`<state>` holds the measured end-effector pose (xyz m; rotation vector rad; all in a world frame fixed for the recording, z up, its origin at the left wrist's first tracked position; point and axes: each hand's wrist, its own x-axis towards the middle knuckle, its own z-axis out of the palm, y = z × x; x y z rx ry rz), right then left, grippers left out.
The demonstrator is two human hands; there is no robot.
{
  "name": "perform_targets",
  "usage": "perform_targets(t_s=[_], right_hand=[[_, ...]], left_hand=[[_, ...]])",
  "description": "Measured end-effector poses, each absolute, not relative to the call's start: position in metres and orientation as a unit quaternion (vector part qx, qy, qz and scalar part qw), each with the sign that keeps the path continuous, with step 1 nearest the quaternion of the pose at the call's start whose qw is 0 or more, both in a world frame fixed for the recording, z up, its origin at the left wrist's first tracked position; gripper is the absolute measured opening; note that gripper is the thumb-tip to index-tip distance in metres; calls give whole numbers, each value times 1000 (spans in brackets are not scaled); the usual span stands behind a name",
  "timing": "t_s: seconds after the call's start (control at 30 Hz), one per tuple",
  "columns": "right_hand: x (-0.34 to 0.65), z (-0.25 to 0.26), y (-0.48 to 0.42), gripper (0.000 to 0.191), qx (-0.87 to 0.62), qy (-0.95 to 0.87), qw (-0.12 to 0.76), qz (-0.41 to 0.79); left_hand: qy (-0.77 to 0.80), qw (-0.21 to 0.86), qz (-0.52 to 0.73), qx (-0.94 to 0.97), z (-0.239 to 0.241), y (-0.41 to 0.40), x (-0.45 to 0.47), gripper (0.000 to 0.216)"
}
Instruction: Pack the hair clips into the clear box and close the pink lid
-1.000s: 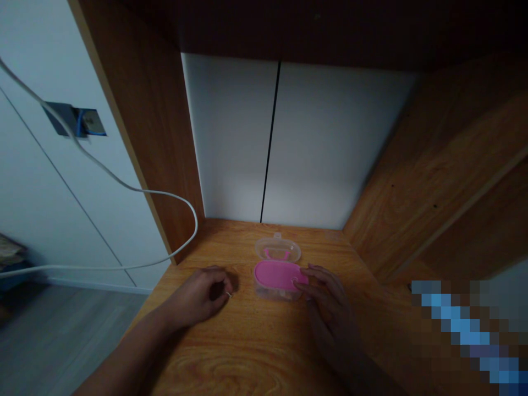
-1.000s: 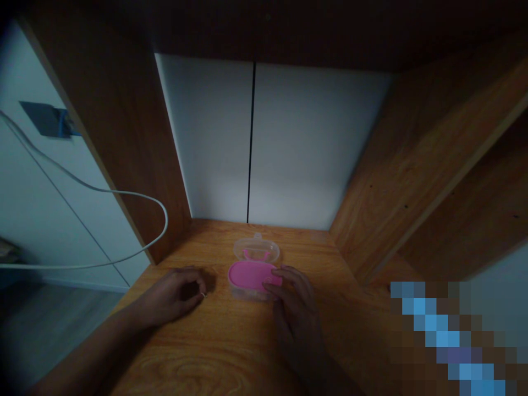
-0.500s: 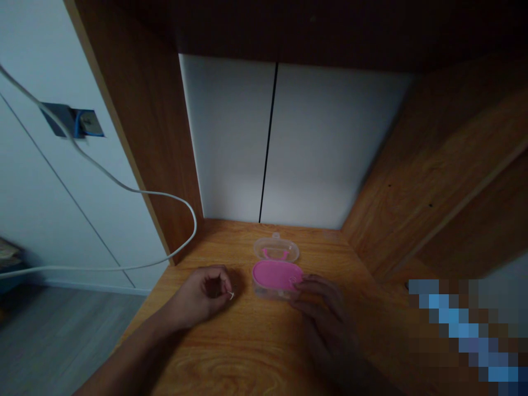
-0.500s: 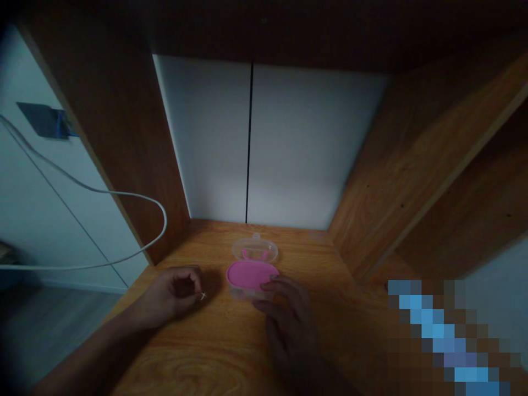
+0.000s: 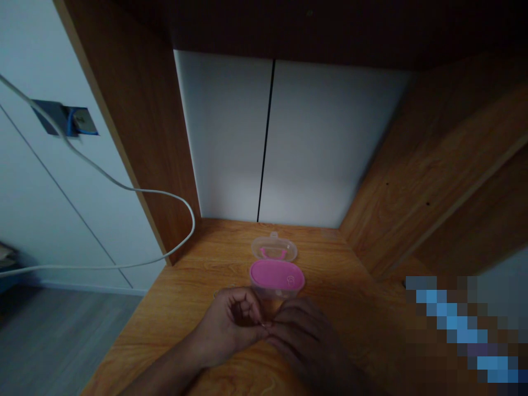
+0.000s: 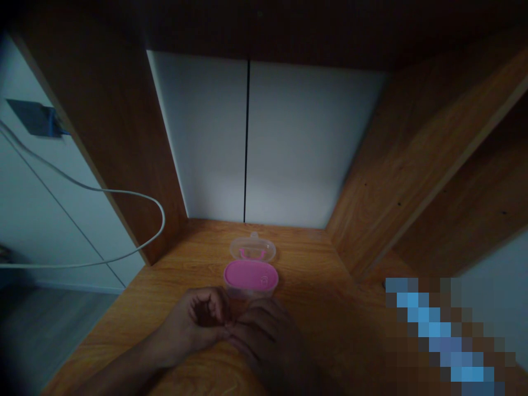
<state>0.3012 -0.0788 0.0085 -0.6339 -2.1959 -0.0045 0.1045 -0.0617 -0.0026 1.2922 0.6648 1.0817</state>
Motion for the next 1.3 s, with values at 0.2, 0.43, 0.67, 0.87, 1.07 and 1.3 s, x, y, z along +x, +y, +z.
perform_targets(t_s=[0.2,0.43,0.67,0.87,1.07,1.3], right_hand=[[302,6,-76,12,-259,-874,409,27],[299,10,-79,21,-257,-883,392,35],[299,10,-80,20,-266,-864,421,73],[301,15,-82,17,-290,-845,444,67],[299,12,-81,17,-285,-847,443,64],[301,11,-78,19,-254,-877,405,55]], left_hand=[[303,645,462,528,-4,-57,98,30],[289,706,429,484,-6,-60,99,35],[316,675,432,508,-4,-57,96,30],[346,657,430,514,-2,-55,95,28],[303,698,400,510,-3,-57,97,31],[284,719,383,505,-4,-57,98,38]])
